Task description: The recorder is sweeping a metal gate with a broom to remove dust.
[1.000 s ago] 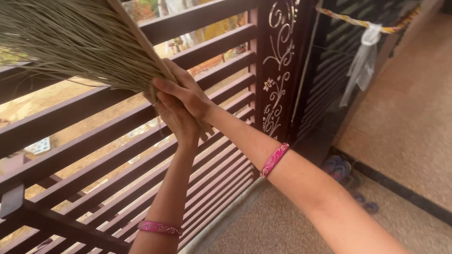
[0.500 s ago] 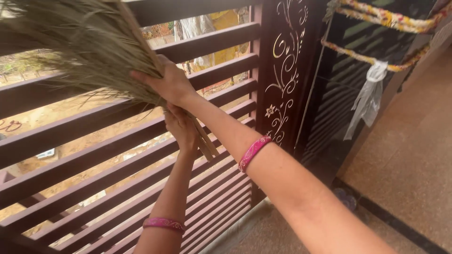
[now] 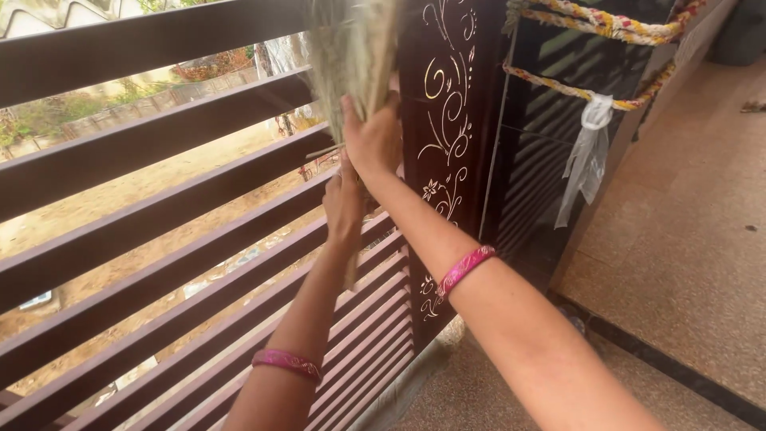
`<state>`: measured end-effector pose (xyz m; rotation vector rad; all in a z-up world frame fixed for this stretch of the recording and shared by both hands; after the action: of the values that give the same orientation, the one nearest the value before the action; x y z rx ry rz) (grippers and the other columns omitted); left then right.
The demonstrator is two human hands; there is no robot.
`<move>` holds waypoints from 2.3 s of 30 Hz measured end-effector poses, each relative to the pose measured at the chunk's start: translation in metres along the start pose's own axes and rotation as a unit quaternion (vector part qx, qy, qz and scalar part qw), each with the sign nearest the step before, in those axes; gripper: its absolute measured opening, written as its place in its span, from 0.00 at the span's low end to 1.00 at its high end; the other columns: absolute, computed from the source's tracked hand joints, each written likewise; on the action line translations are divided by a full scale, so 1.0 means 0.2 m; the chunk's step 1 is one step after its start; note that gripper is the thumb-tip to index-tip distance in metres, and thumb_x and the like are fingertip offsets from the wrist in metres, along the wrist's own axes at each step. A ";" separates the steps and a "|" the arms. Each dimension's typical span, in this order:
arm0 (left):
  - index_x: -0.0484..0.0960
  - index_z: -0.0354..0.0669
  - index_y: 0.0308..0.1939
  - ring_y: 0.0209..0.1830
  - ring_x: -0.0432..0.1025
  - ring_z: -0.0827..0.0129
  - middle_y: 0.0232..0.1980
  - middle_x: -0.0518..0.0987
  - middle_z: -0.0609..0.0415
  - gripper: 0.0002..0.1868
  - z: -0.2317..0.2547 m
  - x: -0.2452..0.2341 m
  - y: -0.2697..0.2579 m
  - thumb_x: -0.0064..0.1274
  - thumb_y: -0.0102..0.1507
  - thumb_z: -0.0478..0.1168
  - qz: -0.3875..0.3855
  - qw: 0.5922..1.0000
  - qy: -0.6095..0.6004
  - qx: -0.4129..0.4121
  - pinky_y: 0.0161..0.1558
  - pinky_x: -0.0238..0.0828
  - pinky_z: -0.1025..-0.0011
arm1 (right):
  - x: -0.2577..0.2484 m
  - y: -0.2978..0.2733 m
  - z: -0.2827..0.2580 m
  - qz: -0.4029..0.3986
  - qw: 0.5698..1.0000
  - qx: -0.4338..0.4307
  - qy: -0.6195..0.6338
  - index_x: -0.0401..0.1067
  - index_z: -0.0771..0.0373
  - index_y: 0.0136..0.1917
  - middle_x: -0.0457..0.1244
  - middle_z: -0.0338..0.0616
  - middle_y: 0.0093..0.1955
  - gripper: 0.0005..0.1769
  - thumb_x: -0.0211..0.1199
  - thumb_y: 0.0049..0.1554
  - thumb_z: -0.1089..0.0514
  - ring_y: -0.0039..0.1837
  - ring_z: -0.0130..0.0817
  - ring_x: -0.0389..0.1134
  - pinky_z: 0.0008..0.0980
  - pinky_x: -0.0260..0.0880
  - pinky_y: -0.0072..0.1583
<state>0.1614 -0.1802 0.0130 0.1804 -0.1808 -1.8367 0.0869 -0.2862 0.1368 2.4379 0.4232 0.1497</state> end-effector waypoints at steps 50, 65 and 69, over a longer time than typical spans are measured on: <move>0.75 0.26 0.45 0.35 0.76 0.67 0.36 0.81 0.47 0.34 -0.10 1.14 0.37 0.39 0.71 0.61 0.120 0.962 -0.164 0.183 0.38 0.73 0.65 | -0.04 0.74 0.50 -0.323 0.923 -0.178 0.109 0.68 0.59 0.66 0.61 0.28 0.30 0.39 0.62 0.57 0.27 0.29 0.20 0.64 0.22 0.69 0.38; 0.75 0.27 0.45 0.37 0.78 0.62 0.37 0.81 0.41 0.38 -0.29 1.10 0.58 0.39 0.70 0.66 0.138 0.965 -0.023 0.221 0.39 0.74 0.62 | 0.15 0.82 0.83 -0.323 0.928 -0.103 0.154 0.68 0.61 0.68 0.71 0.43 0.41 0.44 0.64 0.53 0.28 0.39 0.29 0.73 0.31 0.75 0.48; 0.75 0.27 0.43 0.37 0.77 0.62 0.37 0.82 0.41 0.33 -0.46 1.02 0.59 0.39 0.72 0.60 0.136 0.973 0.041 0.182 0.40 0.74 0.62 | 0.15 0.71 0.89 -0.315 0.924 -0.055 0.212 0.63 0.59 0.77 0.73 0.45 0.49 0.46 0.65 0.54 0.33 0.46 0.34 0.75 0.33 0.74 0.55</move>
<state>0.2370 -0.4105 -0.0581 0.4640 -0.4618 -1.5083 0.1906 -0.4849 0.0865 2.0294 1.3246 0.4064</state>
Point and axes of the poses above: each hand's wrist, its own y-axis towards the middle knuckle, its own x-axis out of the palm, z = x × y, the point moved 9 cm from there along y, towards the middle knuckle
